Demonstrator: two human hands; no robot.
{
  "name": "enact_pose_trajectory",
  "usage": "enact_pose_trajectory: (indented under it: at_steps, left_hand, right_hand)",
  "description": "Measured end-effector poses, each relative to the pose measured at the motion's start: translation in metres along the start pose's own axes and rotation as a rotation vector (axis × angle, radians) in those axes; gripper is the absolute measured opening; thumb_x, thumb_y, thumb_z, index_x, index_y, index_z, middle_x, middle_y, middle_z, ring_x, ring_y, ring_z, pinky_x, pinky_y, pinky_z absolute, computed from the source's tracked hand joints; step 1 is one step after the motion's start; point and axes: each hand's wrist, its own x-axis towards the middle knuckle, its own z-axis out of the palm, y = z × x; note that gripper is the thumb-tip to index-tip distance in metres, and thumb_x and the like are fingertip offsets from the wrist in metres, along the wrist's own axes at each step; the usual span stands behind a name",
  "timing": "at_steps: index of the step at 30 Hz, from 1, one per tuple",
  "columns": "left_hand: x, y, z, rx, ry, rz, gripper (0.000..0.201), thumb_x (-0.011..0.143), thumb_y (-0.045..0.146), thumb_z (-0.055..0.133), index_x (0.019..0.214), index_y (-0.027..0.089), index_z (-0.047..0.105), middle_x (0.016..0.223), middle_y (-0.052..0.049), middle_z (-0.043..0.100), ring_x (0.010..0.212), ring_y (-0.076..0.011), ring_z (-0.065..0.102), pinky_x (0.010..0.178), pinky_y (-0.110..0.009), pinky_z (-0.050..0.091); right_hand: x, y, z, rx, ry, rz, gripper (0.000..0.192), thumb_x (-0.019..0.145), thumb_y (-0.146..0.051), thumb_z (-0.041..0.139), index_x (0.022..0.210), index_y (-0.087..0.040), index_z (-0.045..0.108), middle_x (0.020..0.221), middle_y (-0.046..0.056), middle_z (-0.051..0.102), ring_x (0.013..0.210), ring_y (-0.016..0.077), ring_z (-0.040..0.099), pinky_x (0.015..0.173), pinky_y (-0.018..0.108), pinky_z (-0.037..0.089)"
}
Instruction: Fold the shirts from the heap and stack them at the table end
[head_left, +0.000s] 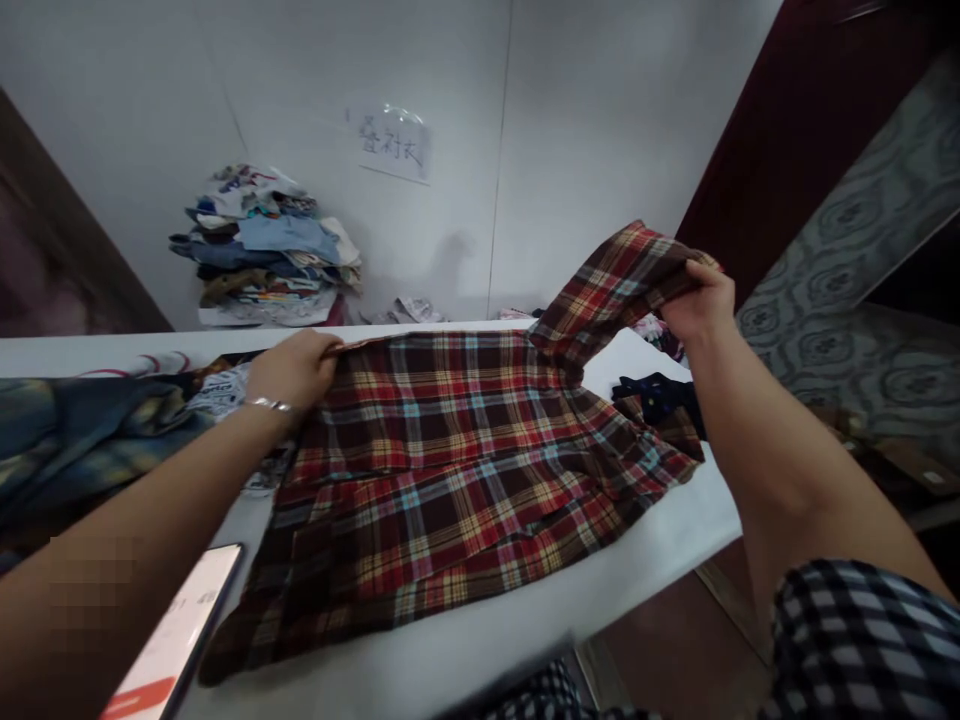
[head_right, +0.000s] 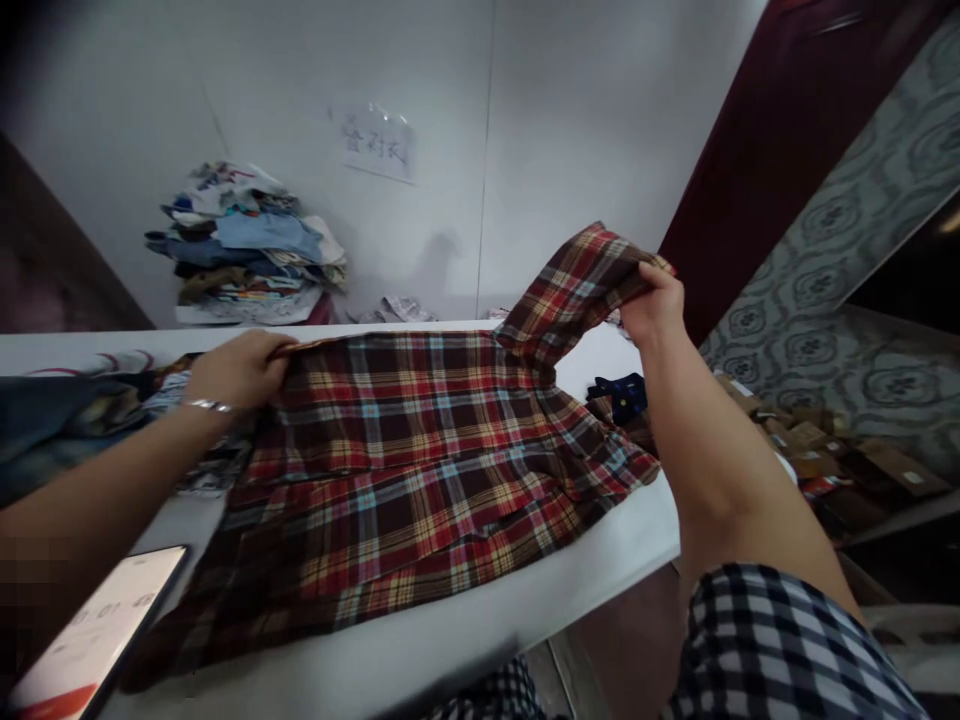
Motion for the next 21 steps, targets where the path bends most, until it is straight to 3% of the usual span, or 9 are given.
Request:
enact_pose_trajectory:
  at_steps: [3,6,7,9,12,14,17,19,21]
  left_hand:
    - [-0.044,-0.013,-0.01,0.134,0.012,0.229,0.046,0.088,0.034,0.027,0.113,0.021,0.063,0.111,-0.003,0.064,0.101,-0.0197,0.056,0.09,-0.034,0.045]
    - [-0.1,-0.019,0.004,0.11,-0.123,0.423,0.047,0.083,0.03,0.027,0.106,0.026,0.069,0.102,-0.005,0.068,0.089,-0.0213,0.059,0.082,-0.035,0.048]
    - [-0.118,-0.019,0.011,0.074,-0.179,0.468,0.048,0.082,0.028,0.028,0.104,0.028,0.07,0.101,-0.005,0.07,0.087,-0.0217,0.061,0.081,-0.035,0.048]
    - [-0.149,-0.016,0.025,-0.011,-0.271,0.495,0.048,0.08,0.025,0.029,0.1,0.031,0.072,0.1,-0.005,0.072,0.087,-0.0223,0.063,0.081,-0.036,0.049]
    - [-0.176,-0.01,0.035,-0.124,-0.315,0.44,0.046,0.078,0.023,0.032,0.092,0.033,0.074,0.098,-0.004,0.073,0.087,-0.0232,0.064,0.081,-0.038,0.05]
    - [-0.181,-0.008,0.033,-0.151,-0.246,0.384,0.045,0.077,0.023,0.033,0.09,0.035,0.074,0.099,-0.003,0.073,0.088,-0.0235,0.064,0.082,-0.038,0.051]
    - [-0.182,-0.006,0.027,-0.117,-0.097,0.31,0.045,0.077,0.022,0.034,0.092,0.034,0.074,0.104,-0.003,0.072,0.094,-0.0237,0.063,0.085,-0.039,0.05]
    - [-0.184,-0.003,0.027,-0.122,-0.137,0.327,0.044,0.077,0.02,0.034,0.091,0.032,0.074,0.101,-0.003,0.072,0.092,-0.0232,0.064,0.084,-0.038,0.051]
    - [-0.189,-0.001,0.031,-0.163,-0.255,0.375,0.044,0.076,0.016,0.035,0.091,0.03,0.075,0.097,-0.005,0.073,0.09,-0.023,0.065,0.083,-0.037,0.051]
  right_hand:
    - [-0.044,-0.013,-0.03,-0.013,-0.018,-0.003,0.024,0.077,-0.008,0.051,0.075,-0.028,0.064,0.081,-0.006,0.075,0.119,0.0185,0.054,0.108,0.033,0.037]
    - [-0.104,-0.008,-0.082,-0.103,0.02,0.048,0.025,0.064,-0.011,0.057,0.077,-0.031,0.065,0.087,-0.007,0.075,0.101,0.0187,0.064,0.106,0.033,0.041]
    - [-0.124,-0.005,-0.101,-0.148,0.062,0.134,0.026,0.06,-0.012,0.057,0.078,-0.029,0.066,0.086,-0.005,0.076,0.092,0.019,0.066,0.105,0.036,0.042]
    - [-0.161,0.002,-0.136,-0.227,0.181,0.272,0.03,0.054,-0.012,0.056,0.078,-0.026,0.068,0.077,-0.003,0.075,0.076,0.0202,0.069,0.099,0.044,0.047]
    - [-0.202,0.005,-0.173,-0.257,0.314,0.381,0.031,0.051,-0.013,0.054,0.077,-0.023,0.069,0.077,0.001,0.075,0.073,0.0218,0.07,0.085,0.045,0.055]
    - [-0.217,0.001,-0.185,-0.236,0.343,0.356,0.031,0.05,-0.013,0.053,0.075,-0.023,0.068,0.077,0.002,0.075,0.073,0.0217,0.07,0.078,0.043,0.057]
    - [-0.224,-0.01,-0.188,-0.16,0.356,0.185,0.031,0.049,-0.012,0.052,0.074,-0.023,0.066,0.078,-0.002,0.074,0.075,0.019,0.07,0.076,0.038,0.058]
    - [-0.224,-0.019,-0.187,-0.105,0.389,0.064,0.034,0.049,-0.01,0.05,0.077,-0.023,0.065,0.079,-0.004,0.073,0.077,0.0157,0.069,0.078,0.034,0.057]
    - [-0.224,-0.027,-0.186,-0.069,0.433,-0.026,0.035,0.049,-0.01,0.05,0.078,-0.022,0.064,0.081,-0.005,0.072,0.08,0.0134,0.068,0.082,0.031,0.057]
